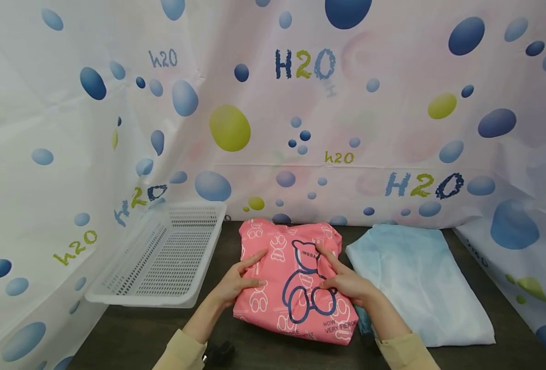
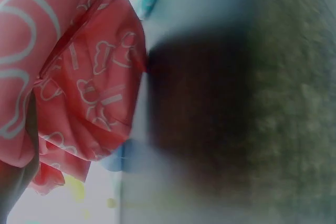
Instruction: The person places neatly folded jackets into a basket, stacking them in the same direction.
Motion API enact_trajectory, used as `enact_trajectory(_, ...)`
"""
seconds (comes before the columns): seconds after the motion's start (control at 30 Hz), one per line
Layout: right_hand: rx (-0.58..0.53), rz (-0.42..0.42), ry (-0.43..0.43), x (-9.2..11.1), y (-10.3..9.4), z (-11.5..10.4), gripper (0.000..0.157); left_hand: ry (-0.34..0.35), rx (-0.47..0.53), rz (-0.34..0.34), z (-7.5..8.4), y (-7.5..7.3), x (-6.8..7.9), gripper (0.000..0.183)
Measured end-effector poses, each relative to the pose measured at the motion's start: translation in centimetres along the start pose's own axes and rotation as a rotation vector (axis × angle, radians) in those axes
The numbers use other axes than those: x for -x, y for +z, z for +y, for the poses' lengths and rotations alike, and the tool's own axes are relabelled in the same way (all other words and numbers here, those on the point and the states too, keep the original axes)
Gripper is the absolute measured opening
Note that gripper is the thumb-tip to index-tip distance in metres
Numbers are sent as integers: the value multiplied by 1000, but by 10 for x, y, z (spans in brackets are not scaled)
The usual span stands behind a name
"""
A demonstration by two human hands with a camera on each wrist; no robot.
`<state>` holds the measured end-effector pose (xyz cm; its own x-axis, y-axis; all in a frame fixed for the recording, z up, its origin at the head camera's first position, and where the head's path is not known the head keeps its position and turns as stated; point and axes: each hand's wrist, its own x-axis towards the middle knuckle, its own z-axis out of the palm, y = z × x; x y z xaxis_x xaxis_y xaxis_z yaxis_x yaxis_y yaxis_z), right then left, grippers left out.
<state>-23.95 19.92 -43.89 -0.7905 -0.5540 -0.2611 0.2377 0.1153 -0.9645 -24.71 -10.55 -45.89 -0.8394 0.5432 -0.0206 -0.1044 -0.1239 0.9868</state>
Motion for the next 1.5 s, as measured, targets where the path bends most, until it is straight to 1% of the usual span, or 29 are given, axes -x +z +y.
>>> enact_trajectory(0.17,3,-34,-31,1,3,-12,88,0,-12,4,13,0,5,68)
enact_trajectory(0.23,14,-33,-42,2,5,-17,89,3,-13,6,16,-1,6,68)
enact_trajectory(0.33,34,-17,-46,2,9,-23,89,23,-25,3,24,-2,11,68)
enact_trajectory(0.47,49,-4,-57,5,16,-31,89,53,-64,-6,35,-2,18,69)
enact_trajectory(0.67,77,-20,-109,9,27,-45,87,92,-120,-7,52,-4,32,70)
enact_trajectory(0.77,123,-12,-143,8,32,-54,85,118,-140,-3,62,-7,38,71)
enact_trajectory(0.9,169,1,-180,3,41,-68,85,128,-138,-7,77,-15,46,72)
enact_trajectory(1.0,159,-1,-194,-3,49,-77,85,119,-141,1,89,-23,53,72)
enact_trajectory(1.2,203,11,-248,-21,66,-93,84,111,-184,55,110,-40,66,72)
enact_trajectory(1.33,183,-10,-254,-37,78,-101,85,106,-218,106,122,-52,78,71)
enact_trajectory(1.5,212,-27,-286,-60,96,-108,86,105,-274,150,135,-71,96,70)
